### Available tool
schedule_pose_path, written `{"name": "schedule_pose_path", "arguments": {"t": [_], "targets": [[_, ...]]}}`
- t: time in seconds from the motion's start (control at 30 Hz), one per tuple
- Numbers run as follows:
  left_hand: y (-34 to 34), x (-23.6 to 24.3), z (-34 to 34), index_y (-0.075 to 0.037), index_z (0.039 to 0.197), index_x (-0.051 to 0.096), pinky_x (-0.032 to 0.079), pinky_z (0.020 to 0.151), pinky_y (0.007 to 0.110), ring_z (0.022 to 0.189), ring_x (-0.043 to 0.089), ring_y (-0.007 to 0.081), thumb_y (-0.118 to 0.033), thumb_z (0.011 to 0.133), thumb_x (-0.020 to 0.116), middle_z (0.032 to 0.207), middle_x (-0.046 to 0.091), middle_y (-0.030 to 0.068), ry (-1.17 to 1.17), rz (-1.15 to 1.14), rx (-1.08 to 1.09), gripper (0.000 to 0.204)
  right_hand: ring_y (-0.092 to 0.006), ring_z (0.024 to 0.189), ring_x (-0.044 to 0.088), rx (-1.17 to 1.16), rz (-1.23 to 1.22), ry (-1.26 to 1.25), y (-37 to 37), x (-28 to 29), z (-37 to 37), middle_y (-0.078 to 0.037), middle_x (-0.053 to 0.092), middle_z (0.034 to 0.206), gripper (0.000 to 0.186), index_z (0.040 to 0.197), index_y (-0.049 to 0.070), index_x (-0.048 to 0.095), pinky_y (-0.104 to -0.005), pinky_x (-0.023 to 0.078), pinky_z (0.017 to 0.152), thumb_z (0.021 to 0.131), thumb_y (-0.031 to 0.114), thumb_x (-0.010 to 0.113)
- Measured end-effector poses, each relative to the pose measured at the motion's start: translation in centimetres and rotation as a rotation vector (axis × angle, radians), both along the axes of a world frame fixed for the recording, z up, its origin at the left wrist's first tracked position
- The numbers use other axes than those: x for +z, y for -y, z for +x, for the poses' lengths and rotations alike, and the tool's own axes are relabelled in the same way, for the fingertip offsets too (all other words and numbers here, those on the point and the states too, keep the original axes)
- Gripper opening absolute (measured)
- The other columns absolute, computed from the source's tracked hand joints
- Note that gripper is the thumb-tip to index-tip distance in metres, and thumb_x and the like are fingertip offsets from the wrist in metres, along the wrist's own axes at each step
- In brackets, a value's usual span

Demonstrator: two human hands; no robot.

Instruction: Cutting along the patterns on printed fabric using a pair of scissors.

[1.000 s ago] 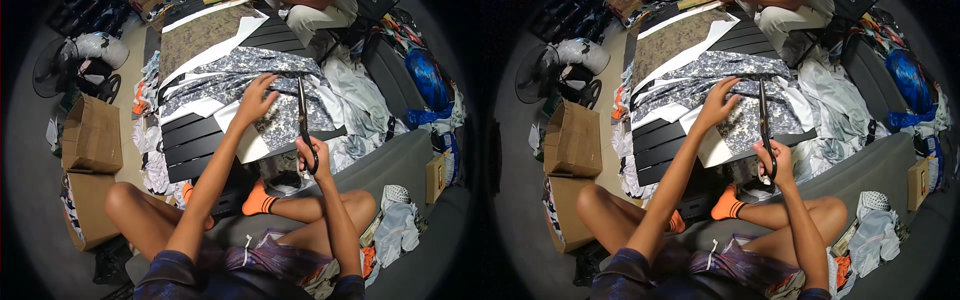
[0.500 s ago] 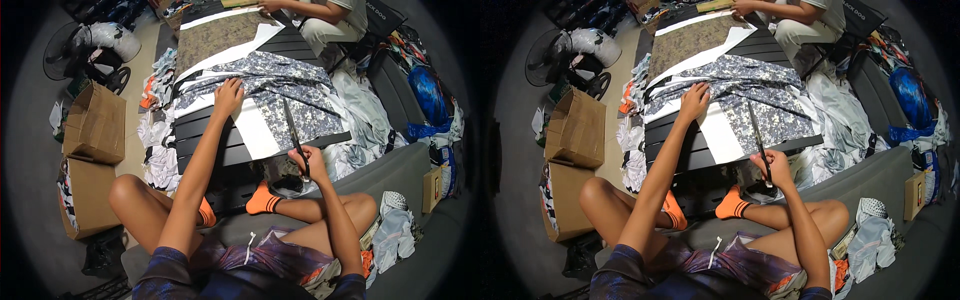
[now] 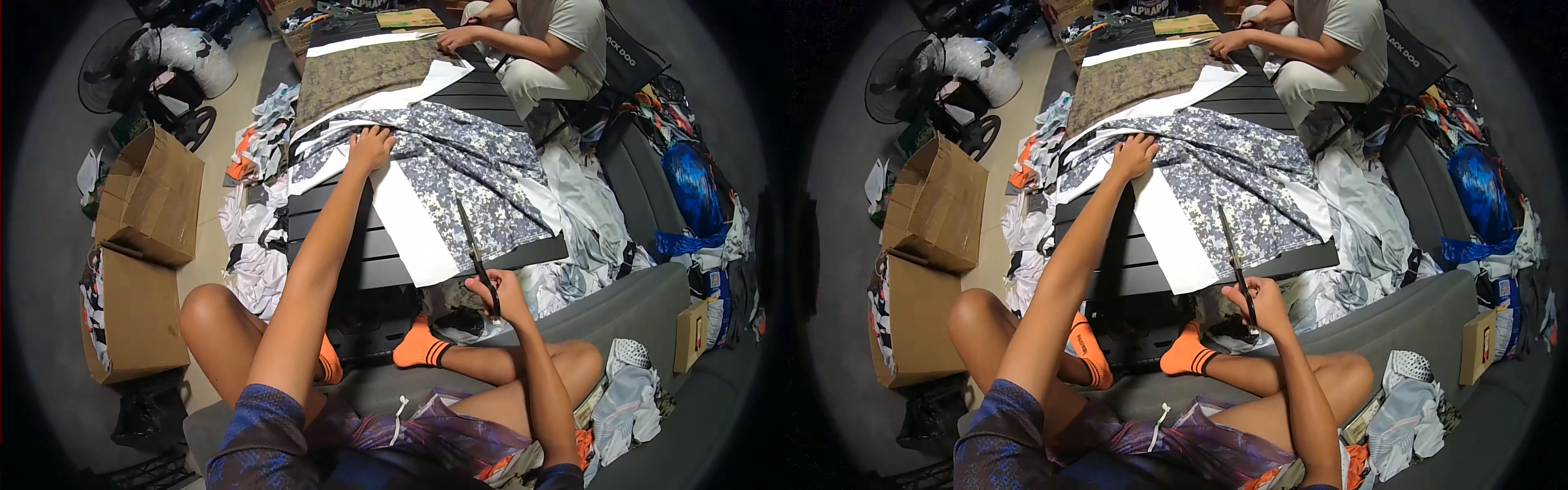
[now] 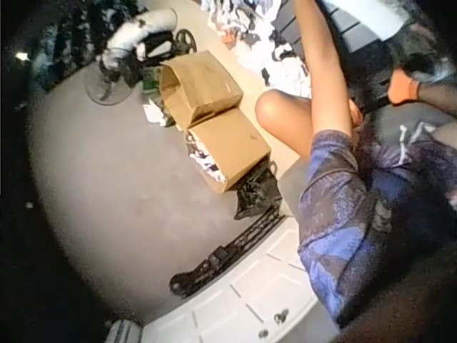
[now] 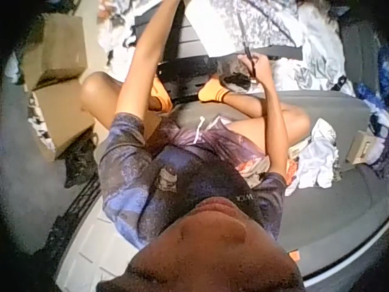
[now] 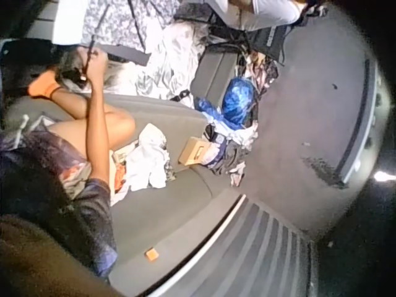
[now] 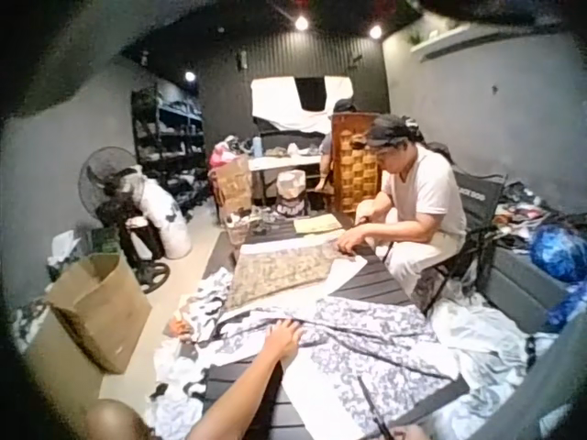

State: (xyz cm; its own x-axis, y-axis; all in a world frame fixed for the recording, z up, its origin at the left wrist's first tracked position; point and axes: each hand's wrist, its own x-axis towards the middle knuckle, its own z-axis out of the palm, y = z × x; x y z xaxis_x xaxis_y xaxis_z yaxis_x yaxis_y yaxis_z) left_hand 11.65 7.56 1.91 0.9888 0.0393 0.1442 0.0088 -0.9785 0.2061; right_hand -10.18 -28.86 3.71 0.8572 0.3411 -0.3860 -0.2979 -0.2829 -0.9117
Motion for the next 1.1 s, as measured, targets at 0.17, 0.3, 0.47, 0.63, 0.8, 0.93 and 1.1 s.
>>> {"name": "schedule_pose_path", "arguments": {"t": [0.17, 0.3, 0.47, 0.63, 0.8, 0.93, 1.1], "targets": [[2.0, -0.4, -2.2, -0.015, 0.135, 0.051, 0.024, 0.106, 0.057, 0.128, 0.042, 0.03, -0.039, 0.095, 0.049, 0.134, 0.049, 0.0096, 0.381, -0.052, 0.059, 0.046, -0.006, 0.038, 0.046, 0.019, -0.003, -0.018, 0.6, 0.6, -0.2, 0.002, 0.051, 0.052, 0.033, 0.076, 0.001, 0.06, -0.0231, 0.036, 0.036, 0.082, 0.029, 0.076], [5.2, -0.3, -8.5, -0.01, 0.13, 0.052, 0.025, 0.106, 0.052, 0.124, 0.044, 0.0315, -0.038, 0.091, 0.057, 0.128, 0.05, 0.0128, 0.481, -0.298, 0.152, 0.048, -0.005, 0.039, 0.045, -0.002, 0.021, -0.043, 1.1, 1.7, -0.1, 0.002, 0.051, 0.052, 0.031, 0.076, 0.001, 0.06, -0.0224, 0.036, 0.036, 0.083, 0.028, 0.075], [6.3, -0.2, -9.6, -0.007, 0.123, 0.052, 0.026, 0.104, 0.047, 0.117, 0.047, 0.0313, -0.037, 0.087, 0.062, 0.118, 0.051, 0.0131, 0.42, -0.319, 0.062, 0.048, -0.0054, 0.037, 0.046, -0.006, 0.087, -0.022, 0.9, 3.6, 0.0, 0.002, 0.051, 0.051, 0.029, 0.077, 0.002, 0.061, -0.0217, 0.033, 0.035, 0.084, 0.026, 0.074], [5.8, -0.6, -9.3, -0.006, 0.12, 0.052, 0.028, 0.103, 0.046, 0.112, 0.048, 0.031, -0.035, 0.086, 0.063, 0.113, 0.051, 0.0127, 0.377, -0.175, 0.075, 0.046, -0.0024, 0.042, 0.044, -0.096, 0.124, -0.02, 1.6, 3.2, 0.3, 0.005, 0.051, 0.054, 0.027, 0.078, 0.001, 0.062, -0.0196, 0.033, 0.039, 0.083, 0.025, 0.075], [3.7, -1.4, -8.5, -0.005, 0.121, 0.051, 0.033, 0.101, 0.048, 0.113, 0.048, 0.0335, -0.032, 0.085, 0.062, 0.117, 0.05, 0.0135, 0.494, -0.282, 0.101, 0.046, -0.0048, 0.045, 0.043, -0.185, 0.078, 0.232, 2.3, 1.2, 1.8, 0.001, 0.052, 0.052, 0.028, 0.077, 0.0, 0.062, -0.0238, 0.034, 0.042, 0.081, 0.024, 0.076], [0.3, -1.5, -8.2, -0.006, 0.122, 0.053, 0.038, 0.099, 0.047, 0.117, 0.047, 0.0352, -0.025, 0.082, 0.061, 0.123, 0.05, 0.0144, 0.481, -0.301, 0.156, 0.045, -0.0096, 0.045, 0.043, -0.197, -0.285, 0.527, 3.7, 1.5, 2.2, -0.005, 0.052, 0.051, 0.033, 0.076, -0.004, 0.062, -0.0302, 0.035, 0.045, 0.078, 0.025, 0.077], [-3.0, -1.2, -6.1, -0.007, 0.121, 0.055, 0.039, 0.099, 0.045, 0.118, 0.048, 0.0349, -0.018, 0.081, 0.059, 0.125, 0.05, 0.0152, 0.298, -0.089, 0.107, 0.042, -0.0066, 0.05, 0.035, -0.198, -0.265, 0.457, 3.4, 2.6, 1.9, 0.001, 0.045, 0.052, 0.029, 0.078, -0.003, 0.064, -0.0288, 0.029, 0.046, 0.077, 0.023, 0.078]]}}
